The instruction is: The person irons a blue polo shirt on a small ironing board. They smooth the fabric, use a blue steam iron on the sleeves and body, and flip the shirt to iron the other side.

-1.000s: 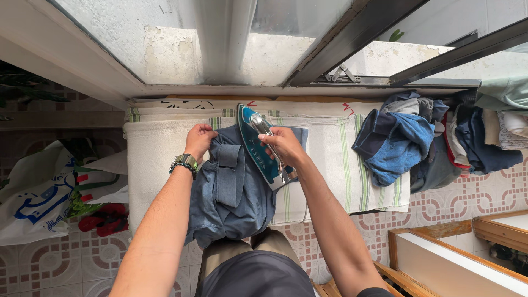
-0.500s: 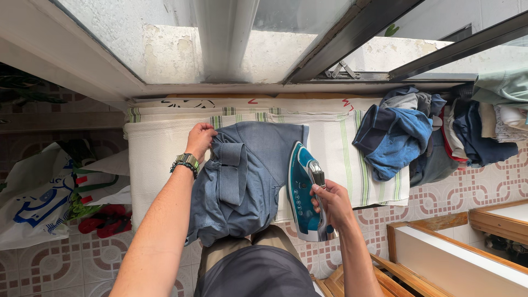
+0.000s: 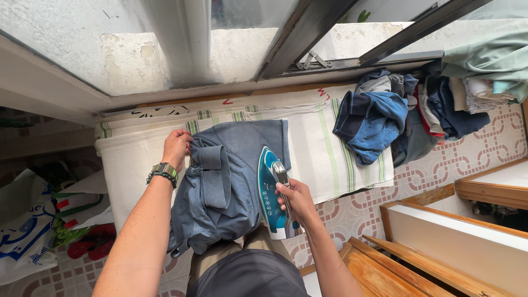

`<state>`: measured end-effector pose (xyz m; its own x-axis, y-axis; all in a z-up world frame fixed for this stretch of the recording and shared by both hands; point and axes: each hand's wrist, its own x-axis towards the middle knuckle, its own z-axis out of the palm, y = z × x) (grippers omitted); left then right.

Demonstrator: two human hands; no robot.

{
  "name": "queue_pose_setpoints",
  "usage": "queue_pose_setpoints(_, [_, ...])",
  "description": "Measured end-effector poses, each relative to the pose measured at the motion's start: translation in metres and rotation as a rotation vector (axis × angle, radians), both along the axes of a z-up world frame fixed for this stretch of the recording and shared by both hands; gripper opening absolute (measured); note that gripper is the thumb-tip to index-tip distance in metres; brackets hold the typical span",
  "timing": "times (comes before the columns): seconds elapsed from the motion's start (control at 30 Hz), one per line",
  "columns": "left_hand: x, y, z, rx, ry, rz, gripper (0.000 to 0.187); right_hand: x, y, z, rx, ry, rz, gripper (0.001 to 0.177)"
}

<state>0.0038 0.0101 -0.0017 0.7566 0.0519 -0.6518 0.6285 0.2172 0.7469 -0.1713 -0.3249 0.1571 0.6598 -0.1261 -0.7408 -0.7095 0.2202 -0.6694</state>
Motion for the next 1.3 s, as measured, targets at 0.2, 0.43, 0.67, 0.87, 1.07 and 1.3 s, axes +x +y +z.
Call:
queue_pose_setpoints(0.2, [0.001, 0.001, 0.004, 0.005, 0.039, 0.007, 0.019, 0.042, 0.025, -0.023, 0.020, -0.045, -0.238, 0.019])
queue_pose_setpoints(0.43, [-0.001, 0.003, 0.005, -0.002, 0.036, 0.000, 0.019, 0.109, 0.029, -0.022, 0.070, -0.170, -0.316, 0.017])
queue_pose_setpoints(0.67, [-0.005, 0.003, -0.003, -0.019, 0.013, 0.009, 0.018, 0.101, -0.003, 0.022, -0.030, -0.114, 0.163, 0.017])
queue_pose_setpoints(0.87, [0.000, 0.001, -0.005, -0.038, -0.003, 0.029, 0.018, 0.106, 0.012, 0.027, -0.205, -0.010, 0.490, 0.022])
queue_pose_setpoints(1.07, [-0.004, 0.002, -0.006, -0.043, 0.002, 0.028, 0.017, 0.143, 0.034, 0.017, -0.257, -0.001, 0.664, 0.021])
queue_pose_setpoints(1.3, [-0.005, 0.002, -0.004, -0.022, -0.039, 0.029, 0.018, 0.172, 0.053, 0.009, -0.190, -0.040, 0.669, 0.017])
